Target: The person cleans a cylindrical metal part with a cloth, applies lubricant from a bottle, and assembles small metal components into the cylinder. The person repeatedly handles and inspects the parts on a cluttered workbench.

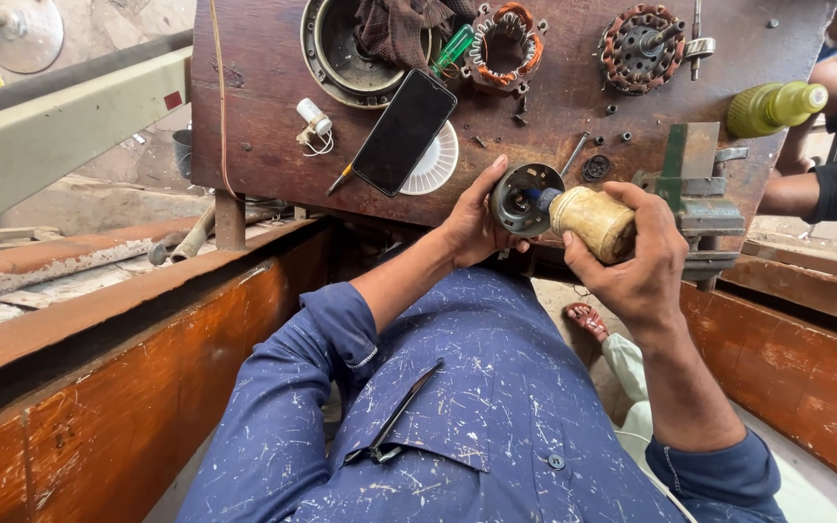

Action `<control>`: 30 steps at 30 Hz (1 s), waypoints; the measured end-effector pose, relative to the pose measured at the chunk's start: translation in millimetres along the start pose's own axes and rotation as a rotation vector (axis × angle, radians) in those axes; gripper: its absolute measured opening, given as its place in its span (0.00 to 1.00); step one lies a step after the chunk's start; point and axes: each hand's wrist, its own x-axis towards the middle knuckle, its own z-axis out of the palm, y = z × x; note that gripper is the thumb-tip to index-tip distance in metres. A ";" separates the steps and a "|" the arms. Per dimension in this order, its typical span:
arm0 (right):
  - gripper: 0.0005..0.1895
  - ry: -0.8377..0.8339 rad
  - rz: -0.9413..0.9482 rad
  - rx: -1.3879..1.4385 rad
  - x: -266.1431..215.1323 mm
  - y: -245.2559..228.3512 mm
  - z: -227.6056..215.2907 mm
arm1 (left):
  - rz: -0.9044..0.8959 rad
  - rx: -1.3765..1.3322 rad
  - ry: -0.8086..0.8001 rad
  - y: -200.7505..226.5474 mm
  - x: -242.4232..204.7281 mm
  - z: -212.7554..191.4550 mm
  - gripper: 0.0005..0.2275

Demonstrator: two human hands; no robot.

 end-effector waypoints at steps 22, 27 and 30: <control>0.31 -0.026 0.030 0.014 -10.3 -4.0 -2.4 | 0.004 -0.006 0.016 8.6 -1.3 1.4 0.34; 0.31 -0.030 0.022 0.031 -9.4 -7.6 -1.4 | 0.025 -0.004 -0.037 9.5 -1.1 5.1 0.34; 0.31 -0.021 0.014 0.020 -9.1 -8.4 -0.2 | 0.016 -0.001 -0.009 8.9 0.7 6.5 0.34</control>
